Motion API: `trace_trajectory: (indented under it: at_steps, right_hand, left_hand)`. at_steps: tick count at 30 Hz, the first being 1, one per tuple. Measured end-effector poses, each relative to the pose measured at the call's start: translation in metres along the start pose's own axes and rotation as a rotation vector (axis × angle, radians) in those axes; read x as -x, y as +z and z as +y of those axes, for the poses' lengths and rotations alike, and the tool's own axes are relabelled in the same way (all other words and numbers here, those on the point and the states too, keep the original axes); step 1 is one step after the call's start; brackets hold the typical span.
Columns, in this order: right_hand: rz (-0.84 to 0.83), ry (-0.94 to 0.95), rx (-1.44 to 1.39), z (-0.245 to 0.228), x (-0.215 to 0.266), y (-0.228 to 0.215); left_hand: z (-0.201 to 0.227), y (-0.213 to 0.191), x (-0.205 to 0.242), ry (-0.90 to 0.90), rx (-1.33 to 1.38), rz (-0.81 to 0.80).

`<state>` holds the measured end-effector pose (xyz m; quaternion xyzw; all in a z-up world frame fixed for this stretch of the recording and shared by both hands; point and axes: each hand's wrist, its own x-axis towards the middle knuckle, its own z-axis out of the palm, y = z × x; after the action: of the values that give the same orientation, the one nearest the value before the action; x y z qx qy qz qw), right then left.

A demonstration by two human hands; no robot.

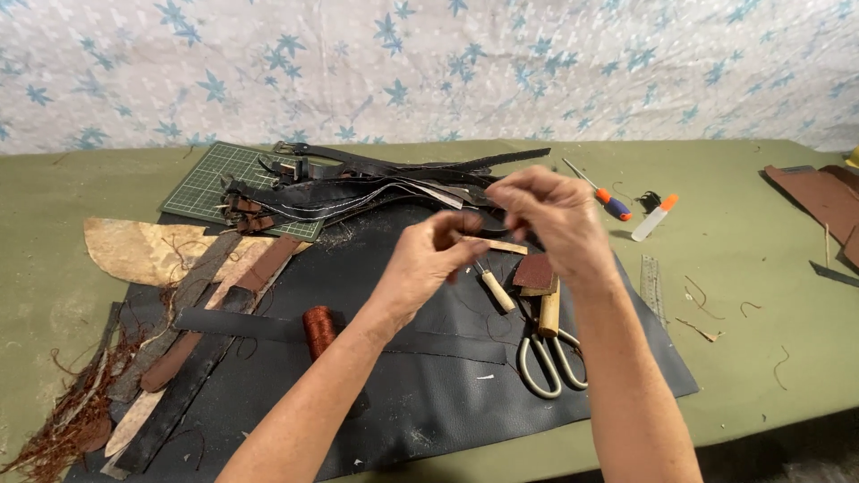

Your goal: Preparing for leatherwork by cutting thread and threading a needle for stitching.

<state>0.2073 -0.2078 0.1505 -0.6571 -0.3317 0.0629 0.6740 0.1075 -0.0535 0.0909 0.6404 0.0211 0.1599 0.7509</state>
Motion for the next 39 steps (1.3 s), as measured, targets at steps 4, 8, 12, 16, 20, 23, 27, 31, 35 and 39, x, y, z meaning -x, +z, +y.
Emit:
trace_trajectory:
  at_steps: [4,8,12,16,20,23,27,31,35,39]
  right_hand:
    - [0.115,0.018,-0.008,0.016,-0.008,-0.027]
    - [0.240,0.037,-0.082,0.023,-0.006,-0.037]
    - [0.382,0.023,-0.154,0.042,-0.007,-0.044]
    - [0.420,0.040,-0.159,0.061,-0.009,-0.063]
    - [0.521,0.046,-0.209,0.071,-0.011,-0.082]
    - [0.579,0.115,-0.203,0.078,-0.009,-0.097]
    - [0.642,0.119,-0.253,0.102,-0.006,-0.124]
    - [0.670,0.135,-0.244,0.115,-0.003,-0.141]
    - [0.708,0.164,-0.250,0.119,-0.004,-0.142]
    - [0.684,0.183,-0.322,0.131,-0.007,-0.137]
  left_hand:
    - [-0.020,-0.027,0.007,-0.029,-0.001,0.059]
    - [-0.047,-0.064,0.017,-0.008,-0.067,0.144]
    - [-0.060,-0.099,0.039,0.014,-0.224,0.187]
    - [-0.075,-0.129,0.060,-0.026,-0.302,0.201]
    - [-0.094,-0.152,0.071,-0.143,-0.324,0.254]
    - [-0.098,-0.160,0.074,-0.219,-0.337,0.277]
    - [-0.096,-0.168,0.073,-0.219,-0.492,0.280]
    - [-0.095,-0.178,0.074,-0.210,-0.533,0.272]
    - [-0.098,-0.188,0.080,-0.240,-0.456,0.304]
    - [-0.101,-0.197,0.089,-0.229,-0.525,0.328]
